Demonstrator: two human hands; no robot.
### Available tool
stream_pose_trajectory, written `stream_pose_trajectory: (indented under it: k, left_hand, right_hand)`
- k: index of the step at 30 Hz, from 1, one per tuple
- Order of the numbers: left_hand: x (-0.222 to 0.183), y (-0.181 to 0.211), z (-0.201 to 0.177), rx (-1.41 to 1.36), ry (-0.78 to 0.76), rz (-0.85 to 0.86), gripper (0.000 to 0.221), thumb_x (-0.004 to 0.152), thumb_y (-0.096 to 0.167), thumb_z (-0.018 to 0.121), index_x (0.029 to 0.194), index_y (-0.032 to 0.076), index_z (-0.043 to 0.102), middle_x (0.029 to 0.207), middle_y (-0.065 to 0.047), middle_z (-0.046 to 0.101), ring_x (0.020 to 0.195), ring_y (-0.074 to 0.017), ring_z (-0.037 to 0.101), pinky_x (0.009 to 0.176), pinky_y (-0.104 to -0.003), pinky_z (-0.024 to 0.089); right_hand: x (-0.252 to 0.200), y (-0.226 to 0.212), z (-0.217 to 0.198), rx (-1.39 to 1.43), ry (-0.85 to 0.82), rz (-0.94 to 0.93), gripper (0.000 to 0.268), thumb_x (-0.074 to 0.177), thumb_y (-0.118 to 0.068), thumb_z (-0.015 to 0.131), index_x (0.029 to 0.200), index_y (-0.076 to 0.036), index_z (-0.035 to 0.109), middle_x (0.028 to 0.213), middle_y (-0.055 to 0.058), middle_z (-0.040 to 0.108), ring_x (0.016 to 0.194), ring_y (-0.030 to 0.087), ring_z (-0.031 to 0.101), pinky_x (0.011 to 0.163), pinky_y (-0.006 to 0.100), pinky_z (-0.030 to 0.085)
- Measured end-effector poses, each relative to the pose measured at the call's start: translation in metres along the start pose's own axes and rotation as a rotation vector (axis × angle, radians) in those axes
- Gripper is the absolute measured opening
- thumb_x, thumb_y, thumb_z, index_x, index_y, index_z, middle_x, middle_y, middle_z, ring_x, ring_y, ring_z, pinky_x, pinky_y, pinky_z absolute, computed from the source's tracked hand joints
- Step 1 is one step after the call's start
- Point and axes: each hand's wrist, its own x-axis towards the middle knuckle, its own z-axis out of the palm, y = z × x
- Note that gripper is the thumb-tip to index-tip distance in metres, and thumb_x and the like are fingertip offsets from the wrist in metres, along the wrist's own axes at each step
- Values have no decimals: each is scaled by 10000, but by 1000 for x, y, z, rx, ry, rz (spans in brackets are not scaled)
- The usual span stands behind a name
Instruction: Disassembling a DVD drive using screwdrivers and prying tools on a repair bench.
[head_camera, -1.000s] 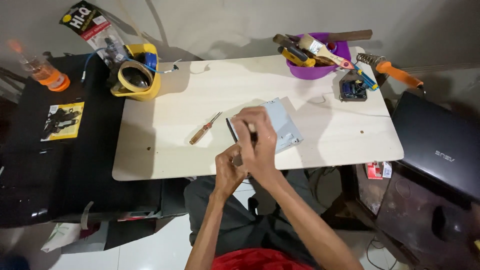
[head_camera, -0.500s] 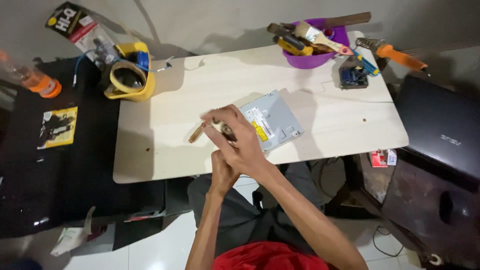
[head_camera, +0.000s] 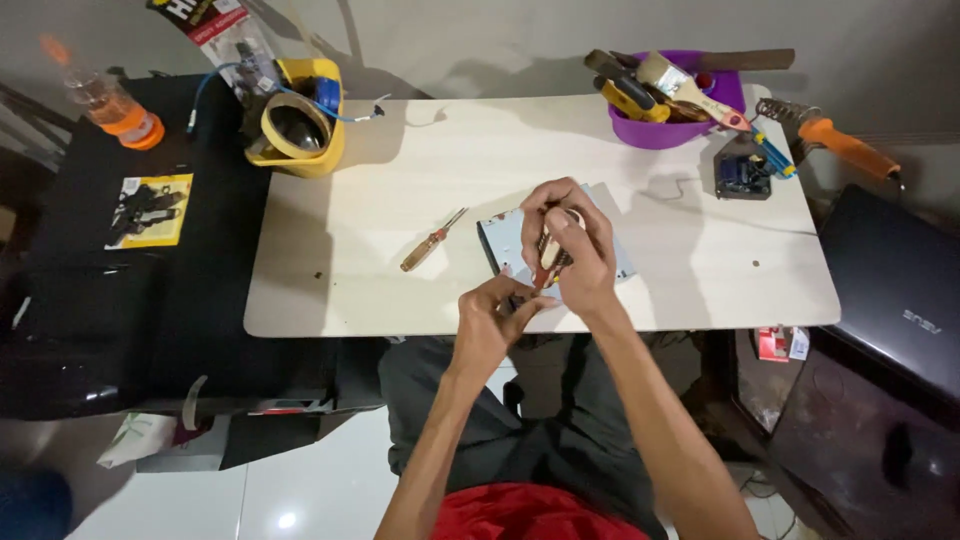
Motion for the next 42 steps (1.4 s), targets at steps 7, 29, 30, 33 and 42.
stream_pose_trajectory:
  k: [7,29,30,33,42]
  left_hand:
    - [7,-24,-7,-32,-172,64,110,881,-13,739,965,15,804,835,-190,775,771,-291,738,676,-385,563]
    - [5,-44,-3,-16,-107,59,104,796,31,854,829,21,756,695,-112,727,711,-211,692,763,-359,546]
    - [5,-46,-2,-16,-94,42,113,786,50,869,816,37,761,686,-89,728,705,-177,682,764,-336,545]
    - [3,-46,1,-18,-52,24,132,770,109,897,793,84,769,674,-60,727,717,-129,673,768,-303,542]
    - [6,-9,-8,-35,-165,44,141,776,80,877,827,32,755,785,-115,773,814,-249,722,920,-397,545]
  right_hand:
    - [7,11,-6,378,-17,86,349,973,-423,632,1025,-157,412,537,37,420,343,124,434,334,199,338]
    - [-9,-37,8,-656,-34,-267,261,1013,-183,687,1260,-102,674,1031,53,533,976,202,509,888,346,460]
    - [-10,-35,6,-690,-22,-312,358,981,-182,747,1321,-87,683,990,56,553,951,213,516,873,332,469]
    - [-15,-43,12,-580,-38,-221,374,1061,-95,596,1428,-50,539,1173,161,682,1085,290,669,957,447,540]
    - [-14,-45,9,-634,0,-282,215,981,-113,729,1195,-117,746,1082,76,680,960,196,599,877,346,513]
